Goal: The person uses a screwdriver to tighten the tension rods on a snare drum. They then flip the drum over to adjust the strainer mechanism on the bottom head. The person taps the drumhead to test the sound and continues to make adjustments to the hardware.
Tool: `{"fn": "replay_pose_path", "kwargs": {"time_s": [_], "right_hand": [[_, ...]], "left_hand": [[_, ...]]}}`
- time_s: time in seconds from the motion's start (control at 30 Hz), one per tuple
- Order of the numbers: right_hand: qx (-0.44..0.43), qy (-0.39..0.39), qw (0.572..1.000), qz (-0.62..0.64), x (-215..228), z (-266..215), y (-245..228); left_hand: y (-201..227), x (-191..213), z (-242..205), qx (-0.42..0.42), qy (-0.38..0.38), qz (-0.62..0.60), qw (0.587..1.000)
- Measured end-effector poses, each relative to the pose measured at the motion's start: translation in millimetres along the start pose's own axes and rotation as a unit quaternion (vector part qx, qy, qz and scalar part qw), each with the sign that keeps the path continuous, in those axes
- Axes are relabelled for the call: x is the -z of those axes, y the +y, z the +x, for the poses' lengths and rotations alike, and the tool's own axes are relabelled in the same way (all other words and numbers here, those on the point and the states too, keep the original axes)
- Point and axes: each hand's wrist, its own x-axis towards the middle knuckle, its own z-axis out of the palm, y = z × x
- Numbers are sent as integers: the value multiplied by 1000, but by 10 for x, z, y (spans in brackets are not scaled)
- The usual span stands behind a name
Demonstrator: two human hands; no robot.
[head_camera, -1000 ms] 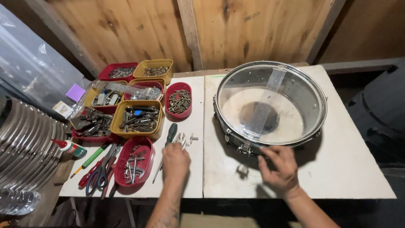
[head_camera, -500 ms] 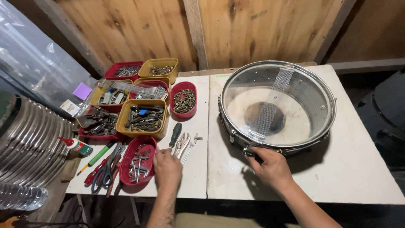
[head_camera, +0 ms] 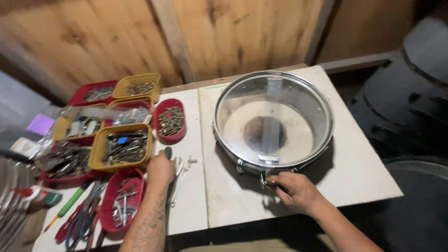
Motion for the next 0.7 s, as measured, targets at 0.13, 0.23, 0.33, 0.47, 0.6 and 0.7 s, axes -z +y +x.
{"fn": "replay_pose_path", "kwargs": {"time_s": [0.13,0.23,0.33,0.47,0.6,0.7], "right_hand": [[-36,-32,999,0,351,-392,-5],[-56,-32,998,25,587,-619,-76],[-99,-1,995,-3,722,-752,-178],[-131,26,991,12,751,-812,-299],[-97,92,991,1,638,-740,-371],[-95,107,989,36,594,-633,-481]], "left_hand": [[24,-18,42,7,-9,18,1000],[31,59,14,12,-30,35,999],[110,293,-91,-59,95,78,991],[985,1594,-481,-9,75,-31,997],[1689,2572,-1039,-6,78,-361,929],[1866,2165,-938,-133,84,-611,776]]}}
